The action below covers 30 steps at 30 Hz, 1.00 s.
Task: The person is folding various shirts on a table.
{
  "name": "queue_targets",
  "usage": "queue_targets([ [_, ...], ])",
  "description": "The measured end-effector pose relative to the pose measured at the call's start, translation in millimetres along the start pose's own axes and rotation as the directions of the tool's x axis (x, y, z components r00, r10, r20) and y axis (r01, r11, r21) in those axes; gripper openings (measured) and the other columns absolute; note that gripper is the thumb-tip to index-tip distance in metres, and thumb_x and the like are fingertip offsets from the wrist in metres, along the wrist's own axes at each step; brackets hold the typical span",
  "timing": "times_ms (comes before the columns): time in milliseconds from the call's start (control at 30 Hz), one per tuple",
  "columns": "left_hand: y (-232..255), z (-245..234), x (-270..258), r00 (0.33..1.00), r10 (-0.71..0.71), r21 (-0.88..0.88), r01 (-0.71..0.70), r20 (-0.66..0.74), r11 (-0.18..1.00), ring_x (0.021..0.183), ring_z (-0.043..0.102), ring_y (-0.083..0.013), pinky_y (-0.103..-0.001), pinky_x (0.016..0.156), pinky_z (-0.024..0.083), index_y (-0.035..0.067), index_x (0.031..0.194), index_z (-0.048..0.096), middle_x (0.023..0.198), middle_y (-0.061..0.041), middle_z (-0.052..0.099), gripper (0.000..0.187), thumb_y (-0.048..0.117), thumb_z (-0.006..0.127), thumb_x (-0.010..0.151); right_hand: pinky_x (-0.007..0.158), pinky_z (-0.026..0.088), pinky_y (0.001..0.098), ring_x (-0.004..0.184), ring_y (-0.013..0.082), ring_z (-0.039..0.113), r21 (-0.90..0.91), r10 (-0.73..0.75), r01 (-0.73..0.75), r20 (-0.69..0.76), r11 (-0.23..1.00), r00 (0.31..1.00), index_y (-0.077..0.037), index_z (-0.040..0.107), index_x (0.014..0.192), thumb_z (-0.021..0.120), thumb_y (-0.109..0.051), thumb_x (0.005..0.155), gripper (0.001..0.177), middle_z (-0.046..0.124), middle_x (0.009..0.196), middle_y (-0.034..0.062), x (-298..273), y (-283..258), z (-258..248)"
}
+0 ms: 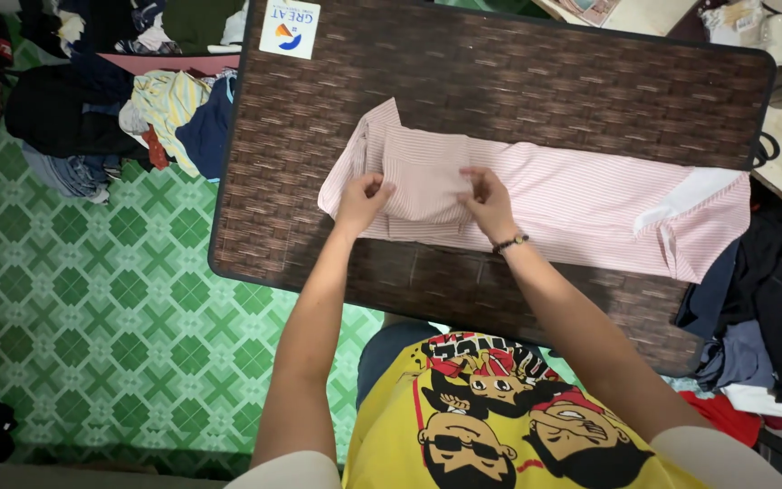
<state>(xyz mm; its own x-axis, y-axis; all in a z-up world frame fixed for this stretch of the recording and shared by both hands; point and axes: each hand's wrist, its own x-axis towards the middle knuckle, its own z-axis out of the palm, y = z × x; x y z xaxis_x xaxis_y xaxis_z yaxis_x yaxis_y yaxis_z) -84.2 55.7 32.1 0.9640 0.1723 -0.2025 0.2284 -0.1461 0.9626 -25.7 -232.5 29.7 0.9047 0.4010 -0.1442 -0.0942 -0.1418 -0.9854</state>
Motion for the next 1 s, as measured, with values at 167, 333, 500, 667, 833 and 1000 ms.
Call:
queue_targets([
  [167,-25.4,1.9,-11.8,0.991,0.013,0.302,0.027,-0.132,0.953,0.064,0.062,-0.0164,-0.034,0.061,0.050,0.006,0.100,0.070,0.072,-0.004,0.067,0.026,0.027,0.078,0.087,0.073,0.051,0.0285,0.079,0.0125,0.054,-0.288,0.001,-0.002,-0.002,0.958,1.000,-0.008,0.065,0.127,0.074,-0.004,0.089,0.039,0.062,0.102,0.0041,-21.0,-0.8,6.5],
  [333,33.8,16.1,-15.3,0.944,-0.100,0.435,0.238,-0.316,0.868,0.087,0.068,-0.0305,-0.044,0.078,0.051,0.010,0.125,0.059,0.091,-0.012,0.068,0.034,0.027,0.065,0.097,0.073,0.052,0.0283,0.082,0.0168,0.057,-0.441,-0.165,0.122,-0.060,0.889,0.984,-0.005,0.061,0.129,0.072,-0.008,0.090,0.041,0.052,0.116,0.0125,-31.1,-36.3,6.7],
  [500,23.3,9.7,38.8,0.894,0.402,0.659,-0.182,-0.198,0.730,0.124,0.053,-0.0366,-0.048,0.102,0.047,0.012,0.132,0.058,0.131,-0.016,0.056,0.037,0.023,0.067,0.097,0.090,0.048,0.0400,0.103,0.0280,0.055,-0.579,-0.339,0.160,-0.214,0.799,0.916,-0.003,0.060,0.127,0.067,-0.004,0.091,0.036,0.055,0.122,0.0143,-22.3,-19.0,-55.8],
  [667,26.1,-17.3,91.5,0.933,0.359,0.815,-0.228,0.026,0.533,0.129,0.046,-0.0393,-0.056,0.094,0.042,0.017,0.124,0.065,0.142,-0.014,0.054,0.046,0.021,0.075,0.080,0.109,0.039,0.0506,0.123,0.0377,0.048,-0.667,-0.426,-0.035,-0.515,0.744,0.744,-0.002,0.060,0.127,0.062,-0.002,0.089,0.038,0.054,0.128,0.0198,-46.3,25.2,-181.9],
  [833,45.8,-35.0,110.0,0.977,-0.116,0.886,-0.108,0.178,0.450,0.125,0.051,-0.0342,-0.061,0.103,0.040,0.017,0.124,0.069,0.124,-0.008,0.062,0.051,0.040,0.081,0.080,0.114,0.036,0.0540,0.129,0.0436,0.045,-0.726,-0.477,-0.408,-0.678,0.554,0.559,0.000,0.056,0.128,0.073,-0.011,0.084,0.049,0.050,0.134,0.0251,-108.3,75.6,-305.3],
  [1000,48.8,-37.1,114.0,0.964,0.087,0.787,-0.256,0.252,0.561,0.121,0.054,-0.0338,-0.049,0.100,0.047,0.014,0.108,0.075,0.120,-0.007,0.068,0.034,0.032,0.082,0.079,0.103,0.039,0.0536,0.120,0.0464,0.047,-0.502,-0.260,-0.576,-0.853,0.645,0.452,0.002,0.057,0.141,0.081,-0.024,0.084,0.067,0.053,0.130,0.0266,-142.6,116.6,-369.6],
])
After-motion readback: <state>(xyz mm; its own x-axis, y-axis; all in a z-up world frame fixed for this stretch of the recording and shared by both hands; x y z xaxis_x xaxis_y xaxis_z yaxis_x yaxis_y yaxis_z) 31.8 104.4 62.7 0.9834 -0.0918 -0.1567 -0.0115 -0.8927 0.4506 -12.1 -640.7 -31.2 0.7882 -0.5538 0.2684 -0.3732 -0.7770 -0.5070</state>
